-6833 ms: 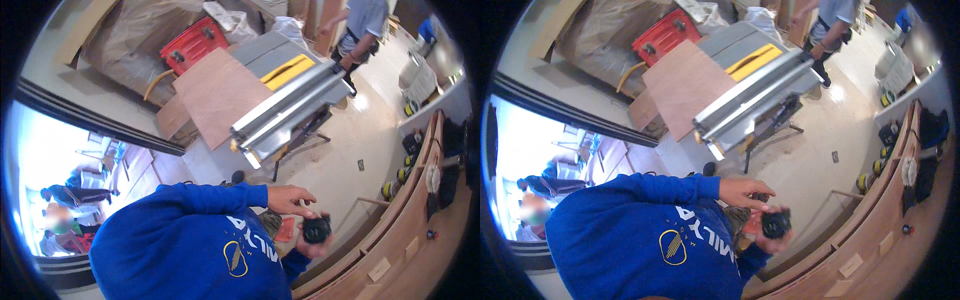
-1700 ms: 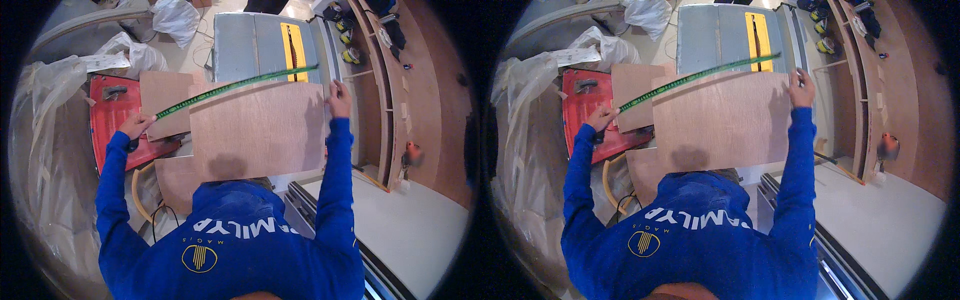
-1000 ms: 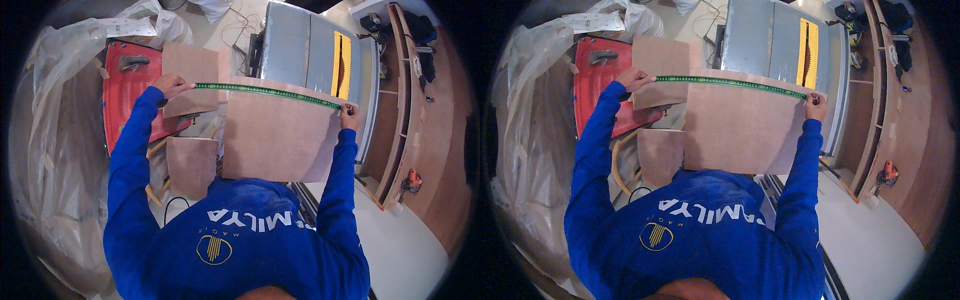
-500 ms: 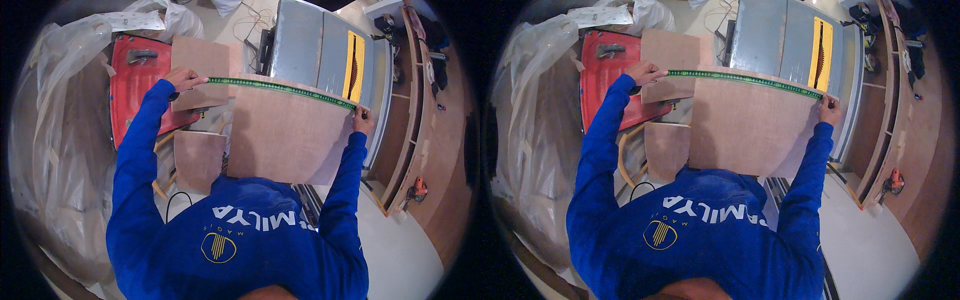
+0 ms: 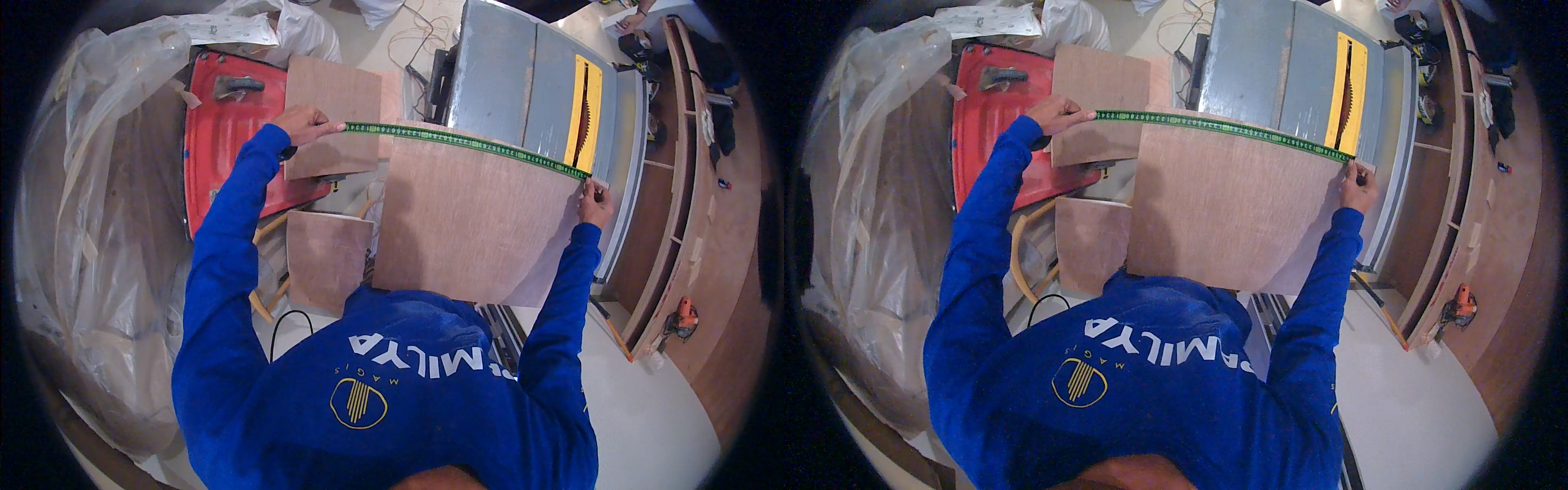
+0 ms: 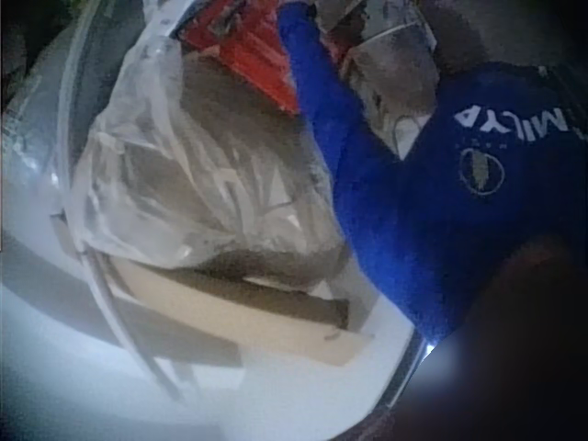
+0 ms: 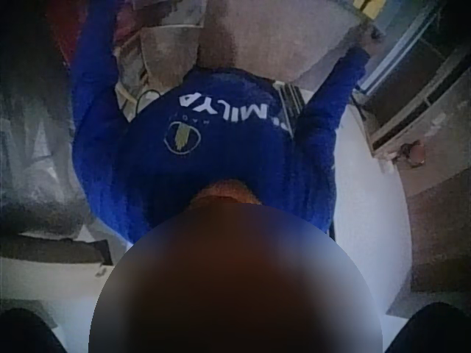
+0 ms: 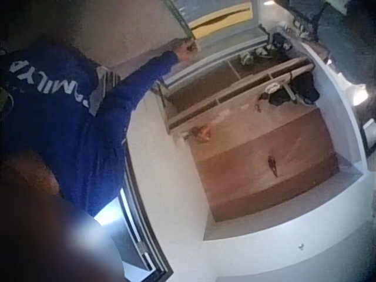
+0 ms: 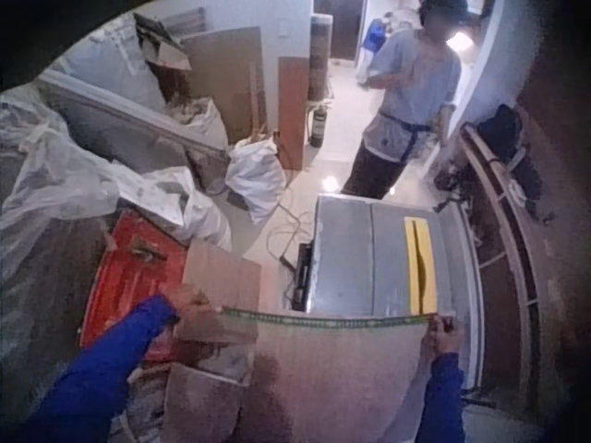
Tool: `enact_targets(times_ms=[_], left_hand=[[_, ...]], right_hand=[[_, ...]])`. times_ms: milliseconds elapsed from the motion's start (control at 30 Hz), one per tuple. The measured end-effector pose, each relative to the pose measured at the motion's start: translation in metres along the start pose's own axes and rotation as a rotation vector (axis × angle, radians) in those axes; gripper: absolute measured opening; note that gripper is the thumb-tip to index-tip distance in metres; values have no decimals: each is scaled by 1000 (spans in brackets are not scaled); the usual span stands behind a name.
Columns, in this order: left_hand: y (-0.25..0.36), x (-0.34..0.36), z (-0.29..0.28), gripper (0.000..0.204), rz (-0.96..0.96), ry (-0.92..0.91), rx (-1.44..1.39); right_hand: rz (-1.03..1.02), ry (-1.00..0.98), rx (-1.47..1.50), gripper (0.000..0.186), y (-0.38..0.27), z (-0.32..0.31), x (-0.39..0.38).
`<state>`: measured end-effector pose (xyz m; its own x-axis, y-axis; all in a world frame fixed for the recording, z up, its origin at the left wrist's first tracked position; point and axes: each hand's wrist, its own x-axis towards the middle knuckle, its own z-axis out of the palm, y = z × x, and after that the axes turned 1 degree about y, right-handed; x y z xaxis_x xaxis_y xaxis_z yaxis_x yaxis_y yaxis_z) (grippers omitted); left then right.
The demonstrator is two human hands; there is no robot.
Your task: The person measures and marks a wooden board with a tape measure and pencil, then uses a table saw to cut the board. They handle the cut pieces and place them aside while other people work in the background.
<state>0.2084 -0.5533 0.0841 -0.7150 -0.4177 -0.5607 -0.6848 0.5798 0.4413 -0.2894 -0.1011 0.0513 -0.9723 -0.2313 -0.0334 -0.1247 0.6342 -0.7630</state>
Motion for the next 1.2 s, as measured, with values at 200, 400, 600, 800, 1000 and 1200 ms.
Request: enact_targets(times_ms=[200, 400, 600, 800, 1000, 1200], left_hand=[[2, -1, -4, 75, 27, 2, -4], [3, 0, -5, 74, 40, 9, 21], [1, 3, -3, 75, 50, 3, 44], [-3, 7, -4, 76, 14, -17, 120], [2, 4, -8, 73, 48, 32, 83], [13, 7, -17, 73, 3, 10, 108]], right_hand=[[-30, 31, 13, 22, 5, -1, -3], [244, -55, 359, 16, -9, -23, -19], [177, -171, 590, 20, -25, -39, -42], [261, -271, 656, 40, -23, -52, -45], [226, -302, 1396, 41, -20, -47, -39], [135, -55, 604, 27, -40, -38, -28]])
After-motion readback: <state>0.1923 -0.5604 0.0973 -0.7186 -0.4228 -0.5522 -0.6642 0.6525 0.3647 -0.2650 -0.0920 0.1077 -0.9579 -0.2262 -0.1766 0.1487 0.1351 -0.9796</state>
